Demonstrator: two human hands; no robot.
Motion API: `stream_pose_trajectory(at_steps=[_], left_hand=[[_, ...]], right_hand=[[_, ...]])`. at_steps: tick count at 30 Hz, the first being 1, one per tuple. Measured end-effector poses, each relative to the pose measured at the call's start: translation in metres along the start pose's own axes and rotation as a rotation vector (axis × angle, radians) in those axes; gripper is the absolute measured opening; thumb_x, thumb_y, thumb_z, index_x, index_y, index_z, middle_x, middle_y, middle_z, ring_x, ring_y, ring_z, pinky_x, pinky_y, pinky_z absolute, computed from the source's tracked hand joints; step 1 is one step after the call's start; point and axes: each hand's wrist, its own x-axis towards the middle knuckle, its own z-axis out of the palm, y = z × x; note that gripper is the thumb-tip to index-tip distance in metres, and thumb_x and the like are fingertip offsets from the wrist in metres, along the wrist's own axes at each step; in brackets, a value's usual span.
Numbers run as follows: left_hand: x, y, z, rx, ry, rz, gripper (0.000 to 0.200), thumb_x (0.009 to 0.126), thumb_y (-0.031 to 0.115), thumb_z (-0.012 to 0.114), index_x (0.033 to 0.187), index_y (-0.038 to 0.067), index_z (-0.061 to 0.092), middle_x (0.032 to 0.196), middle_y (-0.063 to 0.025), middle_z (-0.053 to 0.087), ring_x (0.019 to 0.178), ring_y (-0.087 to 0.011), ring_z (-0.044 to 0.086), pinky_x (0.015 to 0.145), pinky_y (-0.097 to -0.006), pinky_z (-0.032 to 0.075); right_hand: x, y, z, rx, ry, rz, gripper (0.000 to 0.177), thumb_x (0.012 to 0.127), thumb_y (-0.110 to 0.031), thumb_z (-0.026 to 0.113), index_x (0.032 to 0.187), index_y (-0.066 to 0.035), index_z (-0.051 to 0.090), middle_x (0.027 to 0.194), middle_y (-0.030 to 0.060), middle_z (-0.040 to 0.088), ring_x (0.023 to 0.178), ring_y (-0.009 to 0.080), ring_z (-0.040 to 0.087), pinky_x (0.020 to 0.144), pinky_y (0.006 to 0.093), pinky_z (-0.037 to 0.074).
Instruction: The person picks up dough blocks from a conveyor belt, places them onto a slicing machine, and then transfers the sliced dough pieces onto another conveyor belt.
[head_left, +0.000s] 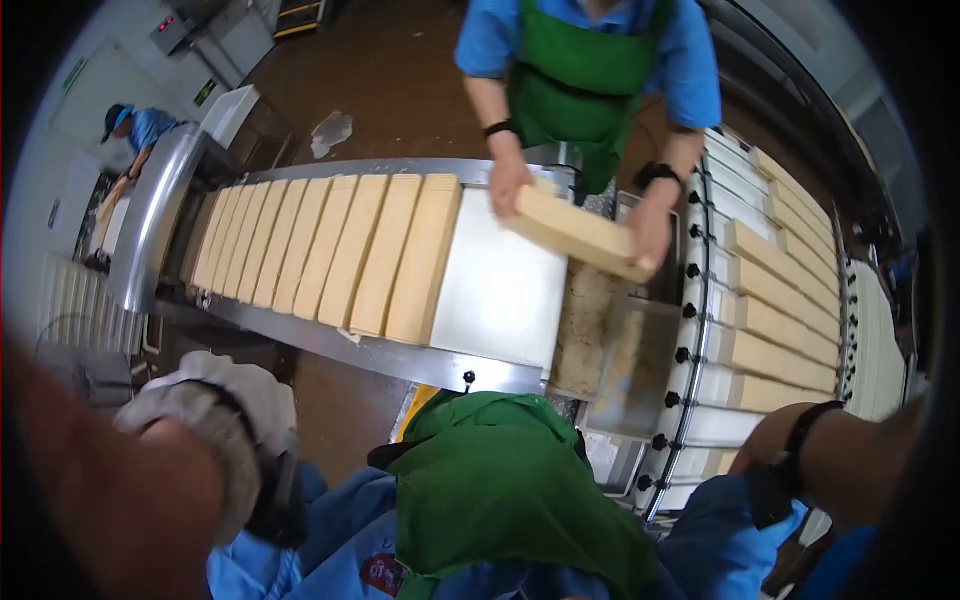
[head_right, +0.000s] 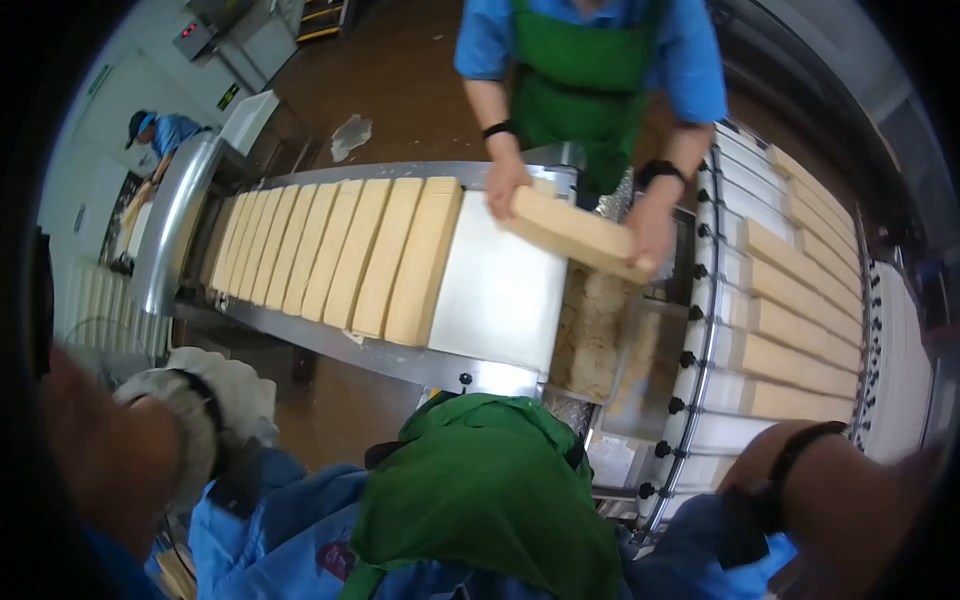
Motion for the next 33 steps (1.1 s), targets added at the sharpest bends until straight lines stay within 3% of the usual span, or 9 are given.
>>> stream_pose_trajectory(at_steps=[4,6,8,11,17,20,24,29,33], left_hand=[[-0.099,-0.075,0.0,0.643,0.422,-0.516,0.045,0.08,-0.002,0.06,0.123,0.004,0.045,0.104,-0.0112,0.047,0.099,-0.0231,0.048,0.088,-0.0345,0.042],[-0.192,-0.114,0.008,0.586,0.604,-1.053,0.049,0.075,-0.003,0.066,0.119,0.007,0.046,0.088,-0.0013,0.047,0.083,-0.0079,0.045,0.074,-0.0225,0.039],[-0.3,-0.129,0.005,0.639,0.789,-1.578,0.057,0.072,0.0,0.069,0.122,0.009,0.043,0.07,0.0029,0.041,0.061,-0.0093,0.041,0.052,-0.0248,0.036],[-0.399,-0.133,0.001,0.717,0.866,-1.648,0.07,0.069,0.001,0.071,0.13,0.011,0.038,0.069,0.0013,0.046,0.059,-0.0101,0.045,0.051,-0.0271,0.04],[-0.401,-0.132,0.0,0.335,0.828,-1.834,0.097,0.07,0.003,0.076,0.148,0.015,0.019,0.077,-0.0034,0.057,0.068,-0.0116,0.053,0.062,-0.0267,0.049],[-0.427,-0.138,-0.014,0.166,0.792,-1.645,0.095,0.072,0.001,0.074,0.148,0.013,0.019,0.091,-0.0076,0.063,0.07,-0.0114,0.055,0.065,-0.0259,0.05],[-0.378,-0.137,-0.032,-0.119,0.8,-1.881,0.096,0.072,0.002,0.074,0.149,0.013,0.018,0.113,-0.0116,0.061,0.077,-0.0127,0.058,0.069,-0.0256,0.051],[-0.378,-0.15,-0.028,-0.254,0.849,-1.888,0.1,0.076,0.012,0.07,0.152,0.017,0.006,0.085,-0.0078,0.058,0.066,-0.0144,0.056,0.057,-0.0261,0.048],[-0.362,-0.161,-0.024,-0.221,0.854,-1.988,0.097,0.075,0.013,0.068,0.152,0.022,0.009,0.071,-0.0042,0.055,0.054,-0.0112,0.05,0.046,-0.0244,0.04]], right_hand=[[-0.092,0.085,0.077,0.081,0.295,0.716,0.026,0.093,-0.018,0.042,0.107,0.0,0.054,0.106,0.011,0.058,0.098,0.0211,0.056,0.094,0.0332,0.041],[-0.168,0.135,0.165,0.163,0.078,1.291,0.025,0.088,-0.019,0.055,0.107,-0.002,0.059,0.105,0.0088,0.061,0.102,0.0192,0.056,0.094,0.0311,0.041],[-0.245,0.159,0.263,0.202,-0.124,1.575,0.037,0.088,-0.027,0.063,0.114,0.0,0.059,0.113,0.0168,0.061,0.1,0.0257,0.058,0.09,0.0363,0.045],[-0.308,0.183,0.354,-0.069,-0.486,1.281,0.051,0.081,-0.028,0.067,0.118,0.005,0.054,0.119,0.0255,0.055,0.114,0.0392,0.051,0.1,0.0423,0.04],[-0.293,0.223,0.444,-0.248,-0.712,1.146,0.069,0.089,-0.034,0.056,0.142,0.003,0.03,0.15,0.0196,0.027,0.141,0.0323,0.022,0.116,0.0435,0.017],[-0.295,0.217,0.459,-0.309,-0.794,1.193,0.069,0.091,-0.036,0.051,0.144,0.002,0.028,0.152,0.0166,0.024,0.143,0.0313,0.018,0.117,0.0444,0.012],[-0.295,0.202,0.455,-0.348,-0.818,1.214,0.068,0.092,-0.035,0.05,0.143,0.005,0.029,0.151,0.0193,0.025,0.142,0.0316,0.019,0.116,0.0452,0.012],[-0.298,0.226,0.459,-0.331,-0.583,1.212,0.073,0.078,-0.026,0.064,0.136,0.007,0.036,0.137,0.0267,0.041,0.131,0.0389,0.034,0.114,0.0471,0.019],[-0.271,0.251,0.46,-0.539,-0.876,1.378,0.058,0.068,-0.034,0.069,0.111,0.002,0.055,0.112,0.0188,0.056,0.113,0.0354,0.05,0.096,0.0483,0.037]])
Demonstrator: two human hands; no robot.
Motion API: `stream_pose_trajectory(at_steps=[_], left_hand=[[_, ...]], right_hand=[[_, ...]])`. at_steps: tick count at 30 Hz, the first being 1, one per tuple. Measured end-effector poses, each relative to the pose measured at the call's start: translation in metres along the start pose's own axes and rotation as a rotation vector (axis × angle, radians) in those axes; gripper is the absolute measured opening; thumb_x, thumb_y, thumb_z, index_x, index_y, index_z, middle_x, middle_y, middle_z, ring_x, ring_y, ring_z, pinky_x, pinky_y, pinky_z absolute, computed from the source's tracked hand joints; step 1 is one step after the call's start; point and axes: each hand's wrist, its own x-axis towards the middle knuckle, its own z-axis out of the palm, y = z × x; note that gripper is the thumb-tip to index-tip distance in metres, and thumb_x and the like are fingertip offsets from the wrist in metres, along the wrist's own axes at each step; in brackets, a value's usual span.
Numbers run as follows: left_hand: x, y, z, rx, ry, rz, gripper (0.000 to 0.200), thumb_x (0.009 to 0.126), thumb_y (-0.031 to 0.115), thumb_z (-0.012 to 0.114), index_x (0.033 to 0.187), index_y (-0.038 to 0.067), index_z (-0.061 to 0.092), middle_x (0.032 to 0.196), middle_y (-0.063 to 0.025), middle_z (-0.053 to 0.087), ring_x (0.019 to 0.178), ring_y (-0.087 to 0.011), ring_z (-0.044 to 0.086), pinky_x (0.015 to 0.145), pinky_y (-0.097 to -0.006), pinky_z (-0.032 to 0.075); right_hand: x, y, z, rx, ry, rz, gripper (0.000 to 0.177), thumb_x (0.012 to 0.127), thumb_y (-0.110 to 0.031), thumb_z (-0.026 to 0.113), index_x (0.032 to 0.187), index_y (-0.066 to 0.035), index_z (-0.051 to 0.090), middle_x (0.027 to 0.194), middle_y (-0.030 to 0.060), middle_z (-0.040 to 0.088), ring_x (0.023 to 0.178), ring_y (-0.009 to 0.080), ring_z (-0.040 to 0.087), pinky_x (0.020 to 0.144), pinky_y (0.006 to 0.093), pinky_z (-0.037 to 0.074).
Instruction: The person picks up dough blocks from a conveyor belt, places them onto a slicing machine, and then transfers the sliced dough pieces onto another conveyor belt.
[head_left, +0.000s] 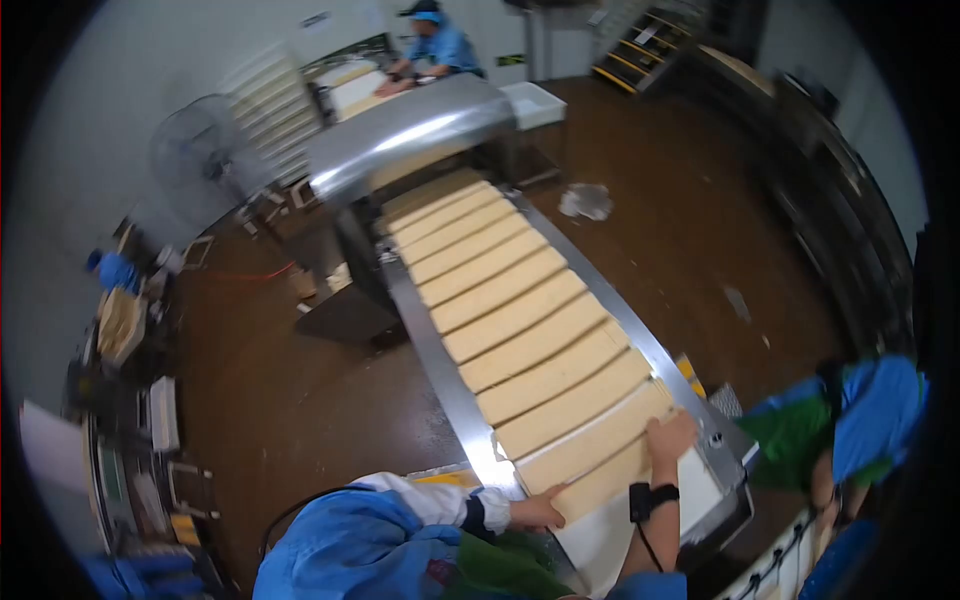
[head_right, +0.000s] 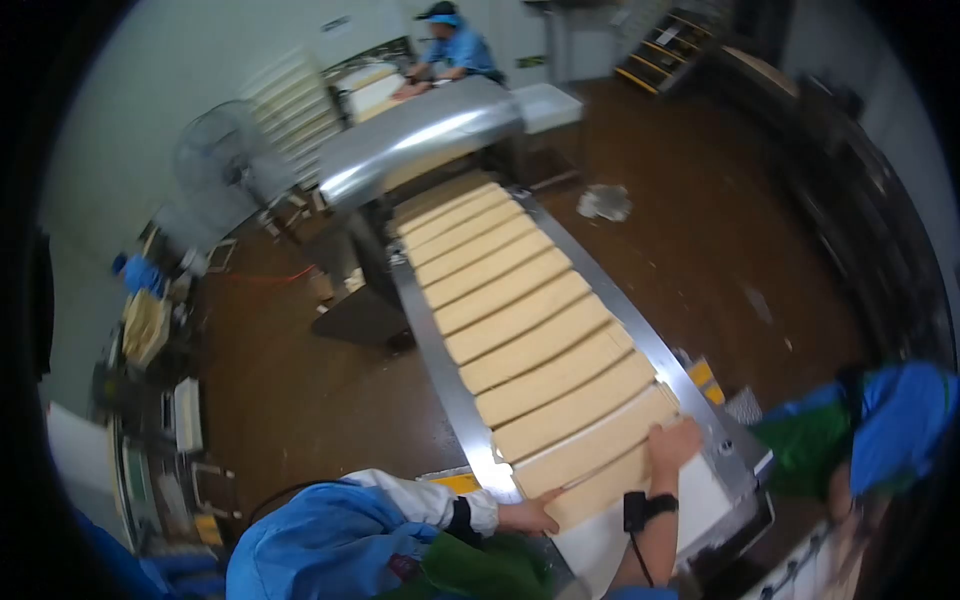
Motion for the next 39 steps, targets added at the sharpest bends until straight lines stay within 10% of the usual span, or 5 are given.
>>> stream_pose_trajectory(at_steps=[12,16,22,32,39], left_hand=[[0.05,-0.01,0.017,1.008,0.173,0.543,0.09,0.057,0.02,0.072,0.139,0.019,0.035,0.078,-0.0182,0.063,0.069,-0.0369,0.064,0.063,-0.0464,0.05],[0.057,-0.017,0.03,1.255,0.383,0.477,0.074,0.059,0.018,0.07,0.13,0.017,0.045,0.083,-0.0203,0.065,0.08,-0.039,0.064,0.072,-0.0498,0.05],[0.049,-0.013,0.066,1.342,0.493,0.637,0.055,0.063,0.035,0.077,0.11,0.012,0.059,0.087,-0.0146,0.067,0.076,-0.0343,0.066,0.074,-0.0456,0.053],[-0.024,-0.053,0.3,1.331,-0.729,0.695,0.084,0.055,0.028,0.084,0.128,0.01,0.047,0.109,-0.0212,0.061,0.103,-0.0377,0.058,0.088,-0.0436,0.049],[-0.092,-0.198,0.364,1.004,-0.997,-0.145,0.083,0.065,0.015,0.079,0.135,0.003,0.038,0.117,-0.0147,0.058,0.1,-0.0233,0.06,0.086,-0.0338,0.05]], right_hand=[[-0.1,0.187,-0.046,0.433,-0.205,0.339,0.086,0.053,-0.028,0.088,0.119,0.009,0.047,0.111,0.023,0.06,0.097,0.0406,0.061,0.09,0.0428,0.048],[-0.173,0.197,-0.058,0.478,-0.19,-0.15,0.11,0.036,-0.019,0.093,0.132,-0.004,0.042,0.113,0.0208,0.06,0.099,0.0406,0.06,0.09,0.0431,0.049],[-0.255,0.205,-0.048,0.276,-0.032,0.166,0.062,0.065,-0.028,0.076,0.122,-0.015,0.056,0.105,0.0205,0.06,0.1,0.0385,0.057,0.087,0.0477,0.047],[-0.542,0.357,-0.183,0.265,0.269,0.753,0.059,0.057,-0.014,0.079,0.113,-0.018,0.06,0.094,0.0175,0.057,0.089,0.0369,0.055,0.077,0.0426,0.048],[-0.705,0.442,-0.177,0.363,0.014,0.744,0.067,0.052,-0.012,0.081,0.115,-0.022,0.06,0.09,0.0175,0.053,0.085,0.0366,0.055,0.076,0.0388,0.047]])
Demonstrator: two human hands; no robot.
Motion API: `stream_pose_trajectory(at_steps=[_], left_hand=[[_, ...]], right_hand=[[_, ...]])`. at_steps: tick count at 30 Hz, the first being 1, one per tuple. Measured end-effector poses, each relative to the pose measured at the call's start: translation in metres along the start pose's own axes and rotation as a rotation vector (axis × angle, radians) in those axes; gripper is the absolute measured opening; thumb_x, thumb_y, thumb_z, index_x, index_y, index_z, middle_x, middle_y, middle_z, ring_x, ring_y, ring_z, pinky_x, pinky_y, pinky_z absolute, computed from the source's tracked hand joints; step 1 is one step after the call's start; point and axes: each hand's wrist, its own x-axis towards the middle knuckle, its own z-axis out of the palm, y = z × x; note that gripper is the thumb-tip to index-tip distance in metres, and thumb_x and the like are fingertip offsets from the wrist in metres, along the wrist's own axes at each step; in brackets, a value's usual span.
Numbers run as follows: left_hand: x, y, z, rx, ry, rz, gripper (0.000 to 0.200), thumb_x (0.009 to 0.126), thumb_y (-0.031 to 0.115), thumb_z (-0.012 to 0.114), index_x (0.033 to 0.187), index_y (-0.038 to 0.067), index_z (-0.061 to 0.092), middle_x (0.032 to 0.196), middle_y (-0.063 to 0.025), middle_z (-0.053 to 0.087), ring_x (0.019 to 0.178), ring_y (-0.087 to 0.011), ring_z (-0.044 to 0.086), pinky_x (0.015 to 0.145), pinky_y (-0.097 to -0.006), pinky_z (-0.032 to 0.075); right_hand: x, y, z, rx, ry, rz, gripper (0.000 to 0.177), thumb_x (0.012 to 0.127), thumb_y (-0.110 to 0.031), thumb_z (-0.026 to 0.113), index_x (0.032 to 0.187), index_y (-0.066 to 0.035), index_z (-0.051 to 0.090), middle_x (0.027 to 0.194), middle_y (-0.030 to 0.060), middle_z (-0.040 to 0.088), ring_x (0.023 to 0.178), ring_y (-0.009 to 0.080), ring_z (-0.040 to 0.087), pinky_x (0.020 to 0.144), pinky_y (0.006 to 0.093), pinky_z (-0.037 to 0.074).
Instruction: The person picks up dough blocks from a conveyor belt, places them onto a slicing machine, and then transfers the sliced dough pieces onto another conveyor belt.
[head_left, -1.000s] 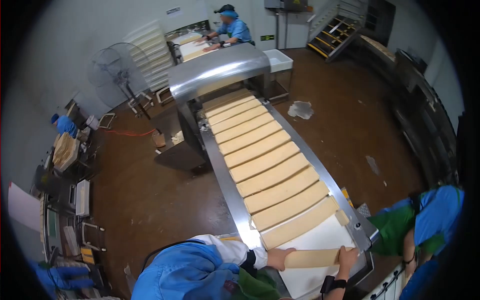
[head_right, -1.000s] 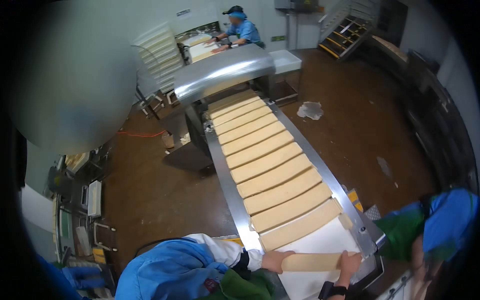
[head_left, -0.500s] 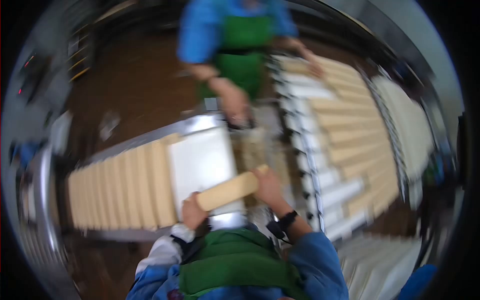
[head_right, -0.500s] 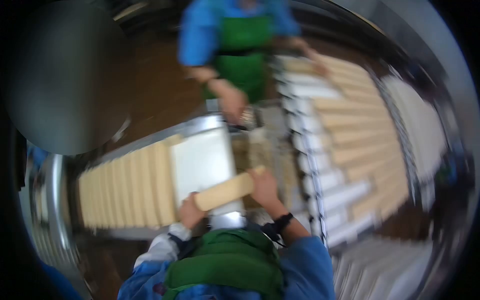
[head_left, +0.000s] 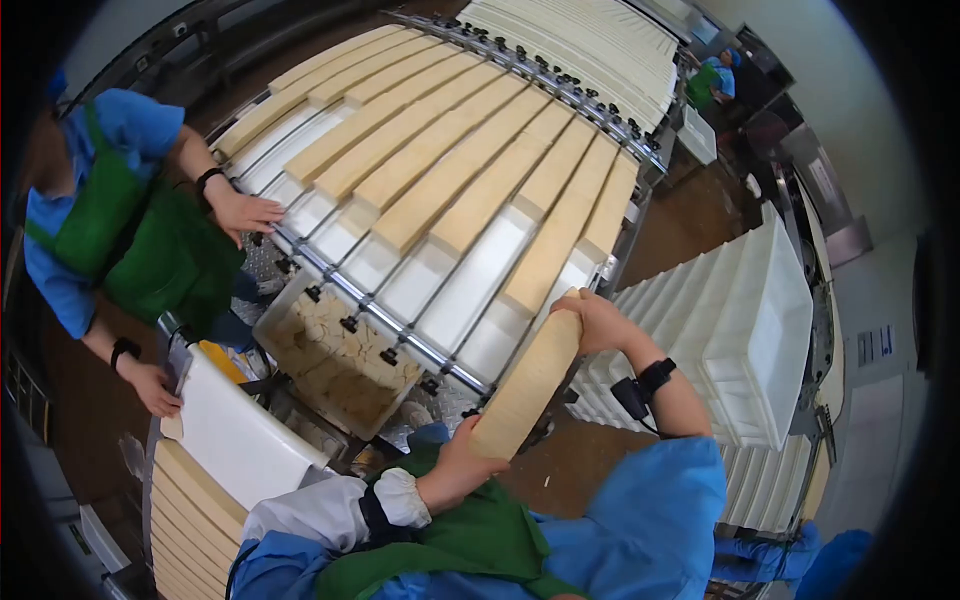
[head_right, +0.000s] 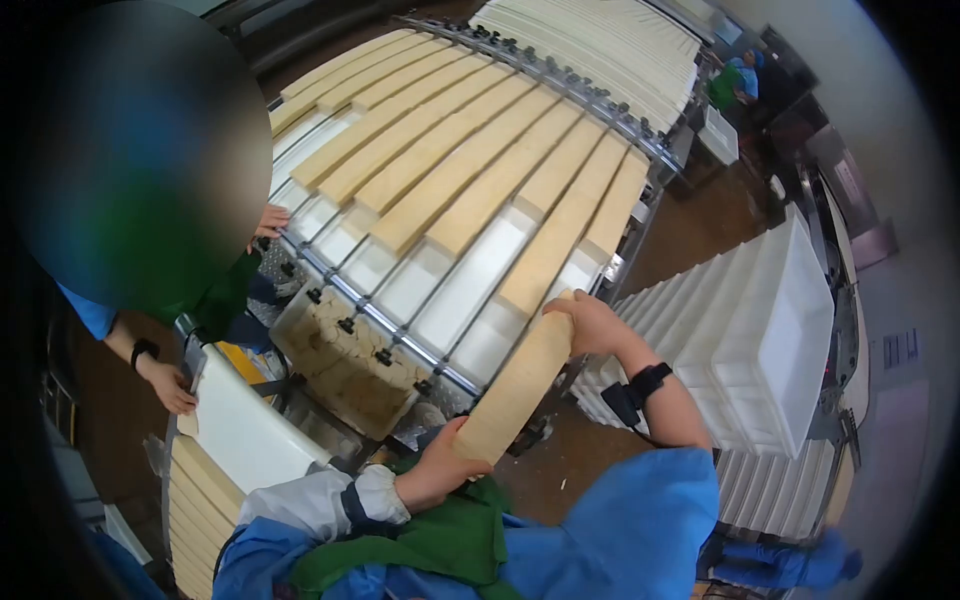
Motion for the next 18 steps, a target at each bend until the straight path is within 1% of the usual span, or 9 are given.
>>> stream_pose_trajectory(at_steps=[3,4,5,8,10,11,13,16,18], left_hand=[[0.013,0.02,0.026,-0.005,0.035,-0.122,0.077,0.07,-0.005,0.07,0.136,0.001,0.032,0.116,-0.0103,0.055,0.105,-0.0195,0.056,0.084,-0.0296,0.048],[0.021,0.021,0.032,0.007,0.04,-0.123,0.076,0.07,-0.005,0.07,0.137,0.0,0.032,0.117,-0.0106,0.054,0.106,-0.0197,0.055,0.085,-0.0297,0.048],[0.03,0.02,0.035,0.021,0.044,-0.123,0.076,0.071,-0.005,0.069,0.137,0.0,0.031,0.118,-0.0109,0.054,0.107,-0.0199,0.055,0.085,-0.0297,0.048],[0.061,0.018,0.043,0.05,0.026,-0.034,0.074,0.073,-0.007,0.065,0.138,0.001,0.03,0.122,-0.012,0.053,0.109,-0.0195,0.054,0.087,-0.0296,0.047],[0.087,0.009,0.05,0.105,0.032,0.101,0.072,0.075,-0.006,0.064,0.139,0.002,0.029,0.123,-0.012,0.052,0.111,-0.019,0.053,0.089,-0.0293,0.047],[0.103,0.005,0.057,-0.011,0.042,0.171,0.072,0.076,-0.003,0.064,0.139,0.004,0.03,0.118,-0.014,0.055,0.106,-0.0205,0.056,0.085,-0.0304,0.048],[0.131,0.007,0.07,-0.244,0.07,0.301,0.071,0.076,0.002,0.063,0.139,0.007,0.031,0.108,-0.018,0.061,0.097,-0.0236,0.063,0.079,-0.0324,0.051],[0.141,0.016,0.059,0.209,0.233,0.092,0.06,0.08,0.003,0.06,0.134,0.01,0.035,0.086,-0.0168,0.066,0.078,-0.0257,0.066,0.068,-0.0342,0.051],[0.139,0.012,0.055,0.239,0.294,0.122,0.055,0.081,0.004,0.06,0.13,0.011,0.037,0.076,-0.017,0.065,0.071,-0.0312,0.066,0.064,-0.0382,0.05]], right_hand=[[0.013,0.042,0.014,0.058,-0.088,-0.012,0.069,0.053,-0.011,0.08,0.118,-0.023,0.059,0.091,0.0166,0.053,0.088,0.0367,0.055,0.076,0.0385,0.047],[0.02,0.045,0.014,0.084,-0.095,-0.033,0.069,0.054,-0.011,0.079,0.118,-0.024,0.058,0.091,0.0163,0.053,0.088,0.0369,0.055,0.076,0.0385,0.047],[0.025,0.046,0.011,0.096,-0.203,0.074,0.069,0.059,-0.009,0.074,0.123,-0.024,0.054,0.102,0.0192,0.053,0.102,0.039,0.052,0.085,0.0407,0.045],[0.029,0.077,0.027,-0.073,0.013,0.15,0.067,0.062,-0.005,0.066,0.126,-0.019,0.051,0.119,0.0242,0.048,0.115,0.0415,0.046,0.097,0.0462,0.037],[0.019,0.072,0.022,-0.251,0.284,0.13,0.067,0.062,-0.003,0.063,0.126,-0.014,0.049,0.126,0.0257,0.043,0.121,0.0429,0.041,0.103,0.0498,0.03],[0.013,0.066,0.018,-0.337,0.414,0.121,0.067,0.061,-0.001,0.061,0.126,-0.012,0.048,0.13,0.0264,0.04,0.124,0.0436,0.038,0.106,0.0515,0.027],[0.001,0.049,0.014,-0.225,0.408,0.09,0.064,0.063,-0.001,0.059,0.125,-0.008,0.047,0.131,0.0259,0.04,0.124,0.0432,0.038,0.108,0.0508,0.027],[-0.014,0.017,0.027,-0.053,0.385,-0.003,0.06,0.066,-0.004,0.059,0.125,-0.006,0.047,0.131,0.0244,0.041,0.125,0.0436,0.037,0.109,0.0516,0.027],[-0.019,-0.004,0.034,0.032,0.359,-0.064,0.059,0.066,-0.005,0.06,0.124,-0.006,0.048,0.131,0.0239,0.041,0.125,0.0435,0.037,0.109,0.0517,0.027]])
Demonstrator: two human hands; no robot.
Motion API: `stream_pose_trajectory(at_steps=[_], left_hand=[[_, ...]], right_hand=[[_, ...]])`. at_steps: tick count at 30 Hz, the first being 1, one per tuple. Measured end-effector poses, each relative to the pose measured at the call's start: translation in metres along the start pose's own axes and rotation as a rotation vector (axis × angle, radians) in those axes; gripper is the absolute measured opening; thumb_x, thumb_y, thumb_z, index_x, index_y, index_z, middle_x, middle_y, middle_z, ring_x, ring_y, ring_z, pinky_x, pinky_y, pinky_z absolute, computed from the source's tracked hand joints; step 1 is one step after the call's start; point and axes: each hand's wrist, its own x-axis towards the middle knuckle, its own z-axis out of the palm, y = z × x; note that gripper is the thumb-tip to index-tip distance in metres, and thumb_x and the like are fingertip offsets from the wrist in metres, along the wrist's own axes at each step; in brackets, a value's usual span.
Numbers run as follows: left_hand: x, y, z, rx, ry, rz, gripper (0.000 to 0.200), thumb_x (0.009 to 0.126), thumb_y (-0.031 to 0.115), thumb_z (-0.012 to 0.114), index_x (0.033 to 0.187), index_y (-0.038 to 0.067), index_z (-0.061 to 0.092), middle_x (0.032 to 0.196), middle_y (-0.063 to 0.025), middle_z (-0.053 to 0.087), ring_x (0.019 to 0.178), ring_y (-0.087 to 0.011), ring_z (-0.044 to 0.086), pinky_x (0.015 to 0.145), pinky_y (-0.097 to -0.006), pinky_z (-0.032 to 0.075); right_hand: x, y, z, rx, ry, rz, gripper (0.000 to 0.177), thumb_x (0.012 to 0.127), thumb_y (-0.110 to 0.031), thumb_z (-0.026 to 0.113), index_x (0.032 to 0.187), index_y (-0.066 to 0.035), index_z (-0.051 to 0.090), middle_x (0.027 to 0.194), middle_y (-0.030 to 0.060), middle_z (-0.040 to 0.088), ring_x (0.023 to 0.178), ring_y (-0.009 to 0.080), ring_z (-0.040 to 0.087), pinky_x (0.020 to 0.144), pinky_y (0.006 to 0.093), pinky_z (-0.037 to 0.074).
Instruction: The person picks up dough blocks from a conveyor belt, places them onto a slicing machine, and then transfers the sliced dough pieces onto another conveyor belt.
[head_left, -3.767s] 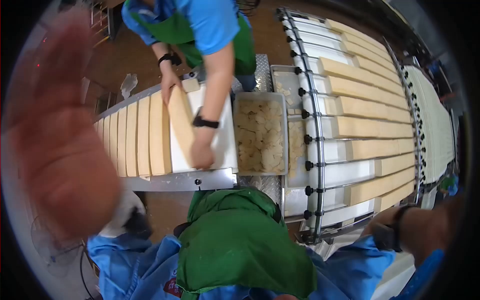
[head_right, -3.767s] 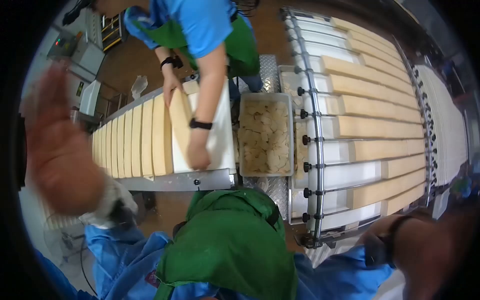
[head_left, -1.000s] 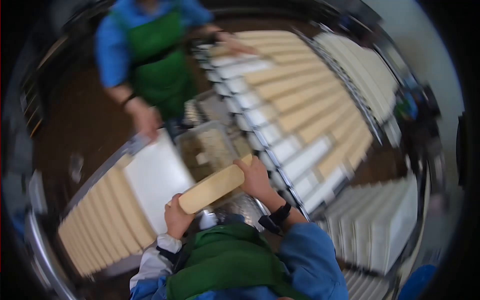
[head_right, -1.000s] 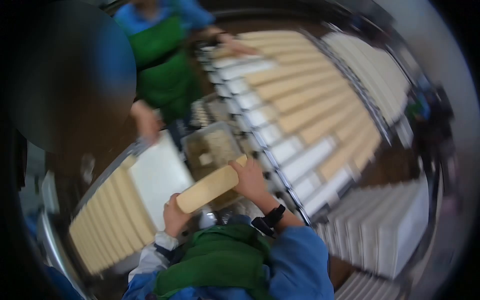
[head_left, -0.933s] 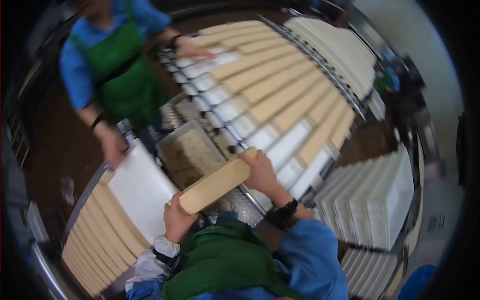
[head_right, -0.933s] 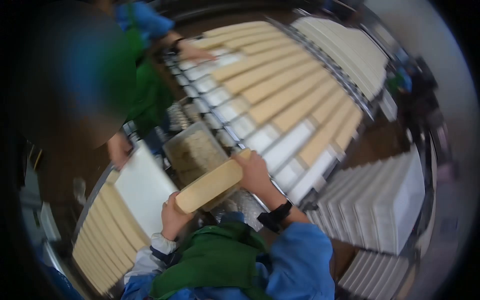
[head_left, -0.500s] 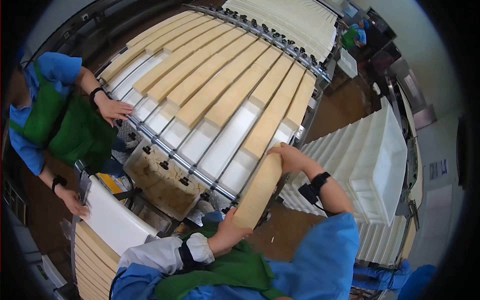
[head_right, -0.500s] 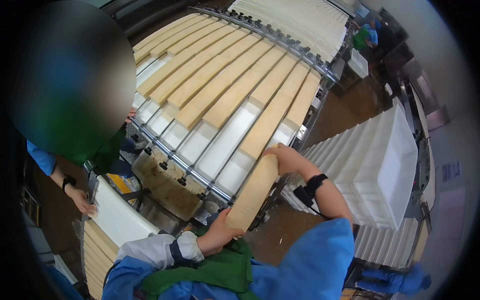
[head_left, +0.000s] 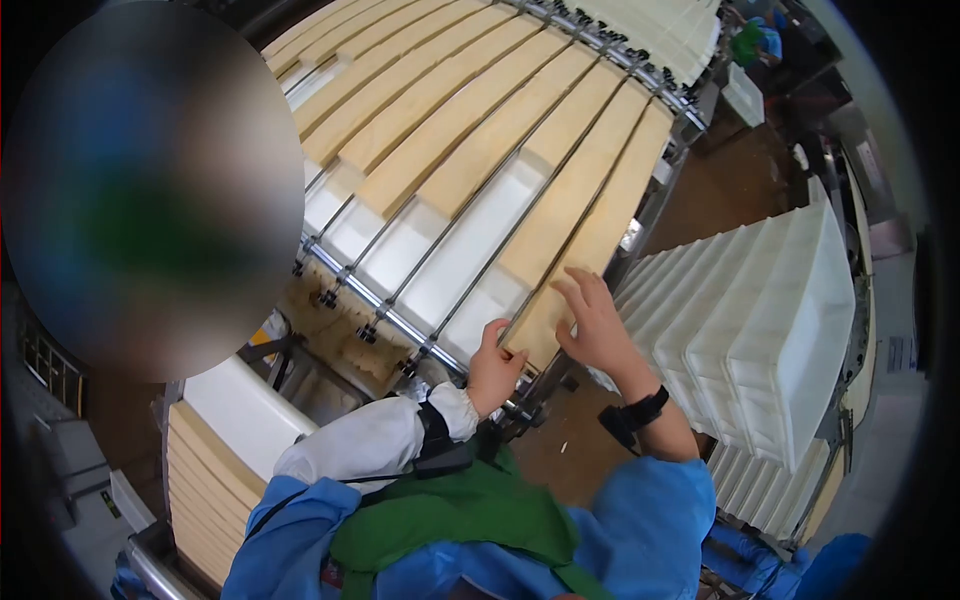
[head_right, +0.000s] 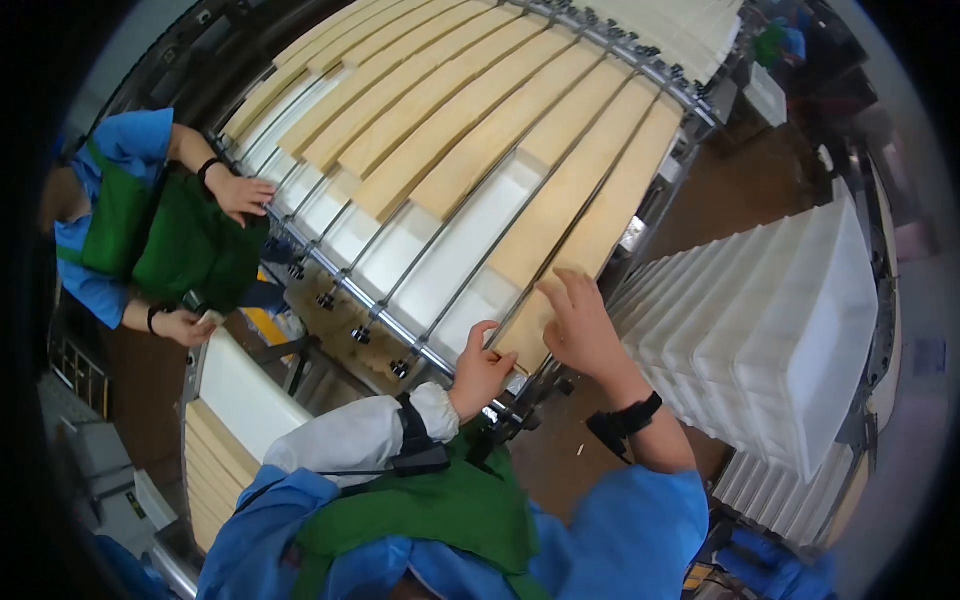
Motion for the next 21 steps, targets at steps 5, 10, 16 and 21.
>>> stream_pose_trajectory(at_steps=[5,10,16,21], left_hand=[[-0.001,-0.017,0.0,0.256,0.156,0.139,0.056,0.075,0.002,0.061,0.126,0.016,0.042,0.064,-0.0121,0.06,0.059,-0.029,0.062,0.055,-0.0417,0.046],[-0.025,-0.003,-0.044,0.208,-0.005,0.037,0.053,0.074,0.006,0.061,0.123,0.016,0.044,0.063,-0.0098,0.059,0.057,-0.0261,0.06,0.055,-0.0384,0.045],[-0.082,0.006,-0.155,-0.304,0.078,-0.008,0.053,0.08,0.005,0.065,0.127,0.01,0.041,0.08,-0.0069,0.062,0.07,-0.0129,0.061,0.063,-0.0279,0.049],[-0.136,-0.068,-0.23,-0.346,0.629,0.012,0.056,0.079,0.008,0.069,0.128,0.013,0.042,0.096,-0.0073,0.054,0.081,-0.0121,0.056,0.066,-0.0252,0.048]], right_hand=[[-0.016,-0.027,0.024,0.062,-0.104,0.002,0.061,0.066,-0.011,0.065,0.125,-0.007,0.049,0.136,0.0217,0.041,0.132,0.0405,0.034,0.111,0.0571,0.019],[-0.011,-0.046,0.048,-0.24,-0.204,0.037,0.077,0.065,-0.023,0.074,0.135,-0.011,0.044,0.148,0.0189,0.029,0.139,0.0381,0.024,0.11,0.0655,0.007],[0.003,-0.064,0.052,-0.341,-0.196,0.125,0.086,0.065,-0.017,0.072,0.142,-0.009,0.034,0.149,0.0235,0.024,0.141,0.0402,0.017,0.109,0.0654,0.006],[0.077,-0.142,0.111,-0.058,-0.095,-0.349,0.082,0.063,-0.008,0.066,0.139,-0.004,0.035,0.146,0.0248,0.028,0.138,0.0441,0.02,0.11,0.063,0.01]])
